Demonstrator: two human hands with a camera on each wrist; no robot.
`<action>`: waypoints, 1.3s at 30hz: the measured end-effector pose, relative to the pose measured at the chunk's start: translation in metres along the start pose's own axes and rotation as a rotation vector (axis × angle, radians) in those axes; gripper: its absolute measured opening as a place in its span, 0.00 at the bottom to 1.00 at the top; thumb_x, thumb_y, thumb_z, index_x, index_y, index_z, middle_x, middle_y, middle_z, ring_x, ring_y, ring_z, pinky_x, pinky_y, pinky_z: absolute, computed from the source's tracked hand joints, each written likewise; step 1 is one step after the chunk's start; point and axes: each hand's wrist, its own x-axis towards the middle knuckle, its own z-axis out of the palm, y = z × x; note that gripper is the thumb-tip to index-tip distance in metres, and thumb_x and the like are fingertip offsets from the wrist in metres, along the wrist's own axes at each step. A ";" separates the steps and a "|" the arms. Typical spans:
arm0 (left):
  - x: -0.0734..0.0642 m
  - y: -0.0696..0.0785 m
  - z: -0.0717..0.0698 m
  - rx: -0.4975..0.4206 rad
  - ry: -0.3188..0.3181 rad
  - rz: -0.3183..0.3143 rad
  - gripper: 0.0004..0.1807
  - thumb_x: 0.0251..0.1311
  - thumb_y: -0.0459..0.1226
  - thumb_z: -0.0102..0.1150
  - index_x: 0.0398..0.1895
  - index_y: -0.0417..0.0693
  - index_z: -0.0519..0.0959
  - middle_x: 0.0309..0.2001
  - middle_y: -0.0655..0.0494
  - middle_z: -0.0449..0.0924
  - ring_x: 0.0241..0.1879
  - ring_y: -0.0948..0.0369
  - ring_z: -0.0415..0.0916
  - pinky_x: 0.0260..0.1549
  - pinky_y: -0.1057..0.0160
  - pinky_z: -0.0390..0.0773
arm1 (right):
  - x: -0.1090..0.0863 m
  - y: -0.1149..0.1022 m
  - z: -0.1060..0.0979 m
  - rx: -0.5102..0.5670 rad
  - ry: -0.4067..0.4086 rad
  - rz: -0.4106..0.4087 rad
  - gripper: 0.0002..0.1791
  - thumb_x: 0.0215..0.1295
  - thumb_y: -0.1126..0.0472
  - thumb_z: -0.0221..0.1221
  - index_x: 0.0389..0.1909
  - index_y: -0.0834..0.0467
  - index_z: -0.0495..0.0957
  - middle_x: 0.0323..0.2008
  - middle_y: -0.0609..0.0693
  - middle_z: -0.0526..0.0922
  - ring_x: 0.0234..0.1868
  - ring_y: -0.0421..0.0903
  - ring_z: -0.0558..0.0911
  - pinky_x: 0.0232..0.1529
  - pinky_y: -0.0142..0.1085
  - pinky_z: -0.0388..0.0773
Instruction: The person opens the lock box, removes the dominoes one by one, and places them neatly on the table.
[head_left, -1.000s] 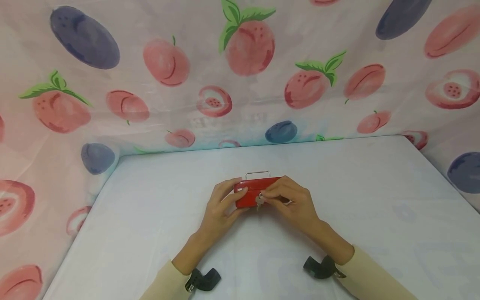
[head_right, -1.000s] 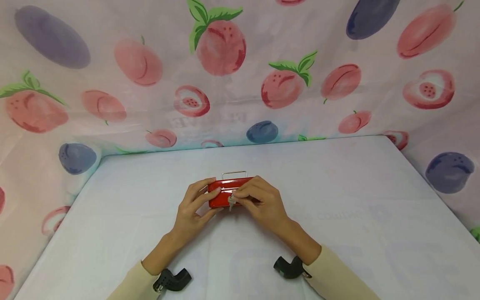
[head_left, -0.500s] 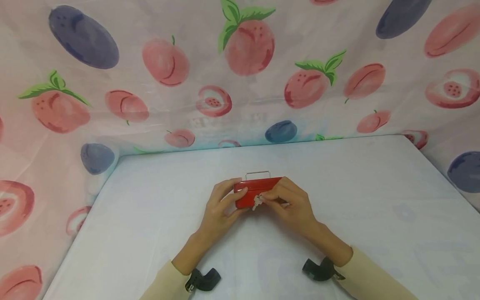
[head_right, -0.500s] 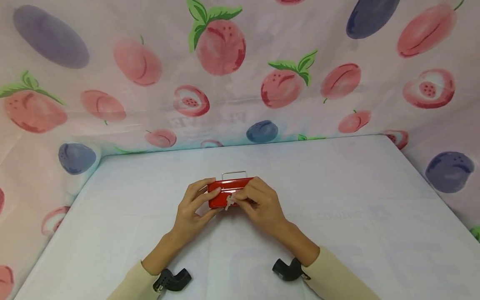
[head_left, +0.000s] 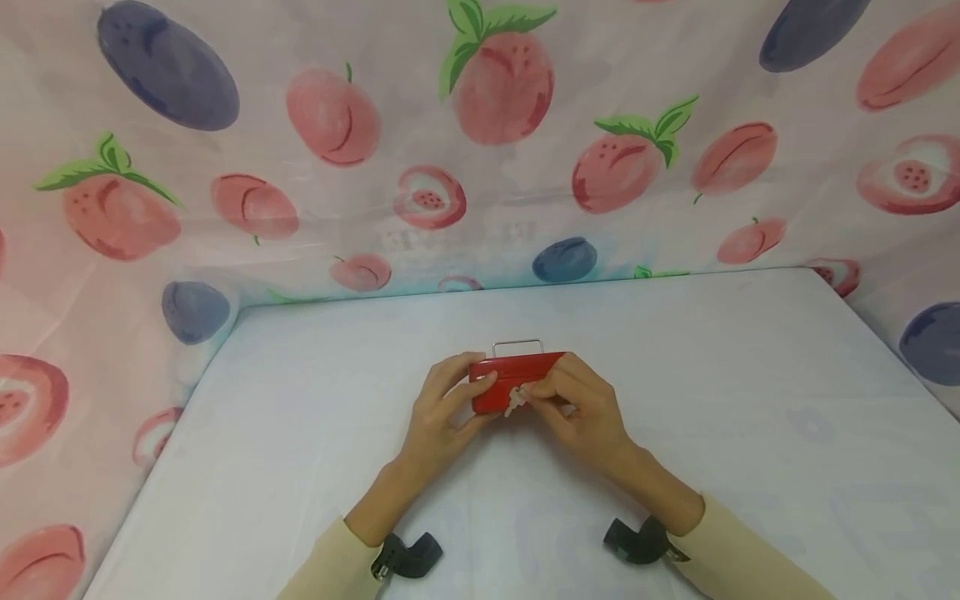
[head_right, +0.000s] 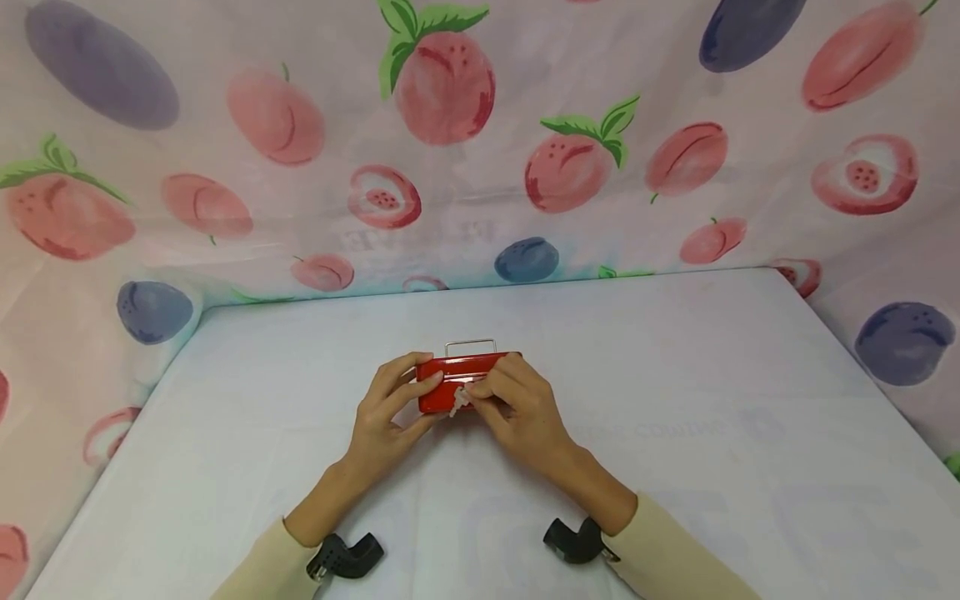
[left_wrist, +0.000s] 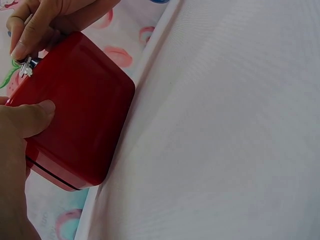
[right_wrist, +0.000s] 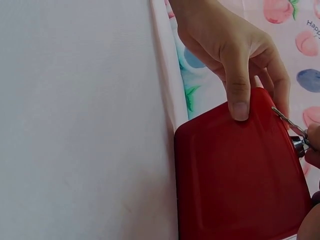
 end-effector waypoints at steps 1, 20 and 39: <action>0.000 0.000 0.000 0.001 0.001 0.001 0.27 0.49 0.32 0.72 0.55 0.44 0.77 0.58 0.42 0.71 0.58 0.47 0.67 0.49 0.52 0.77 | 0.000 0.000 0.000 -0.006 0.000 -0.005 0.05 0.63 0.61 0.63 0.32 0.59 0.81 0.30 0.50 0.78 0.35 0.47 0.76 0.41 0.25 0.77; 0.002 0.002 -0.001 -0.017 -0.012 -0.025 0.31 0.42 0.27 0.74 0.55 0.43 0.76 0.59 0.42 0.70 0.60 0.48 0.66 0.49 0.51 0.77 | 0.003 0.002 -0.005 -0.047 -0.009 -0.051 0.10 0.64 0.55 0.62 0.34 0.59 0.83 0.33 0.49 0.82 0.35 0.48 0.77 0.48 0.26 0.74; 0.003 0.005 -0.003 -0.038 -0.042 -0.079 0.33 0.43 0.26 0.73 0.58 0.46 0.75 0.61 0.43 0.69 0.61 0.48 0.64 0.48 0.49 0.78 | 0.003 0.012 -0.044 -0.177 -0.077 0.168 0.18 0.53 0.65 0.69 0.47 0.56 0.82 0.45 0.47 0.81 0.48 0.45 0.76 0.38 0.29 0.77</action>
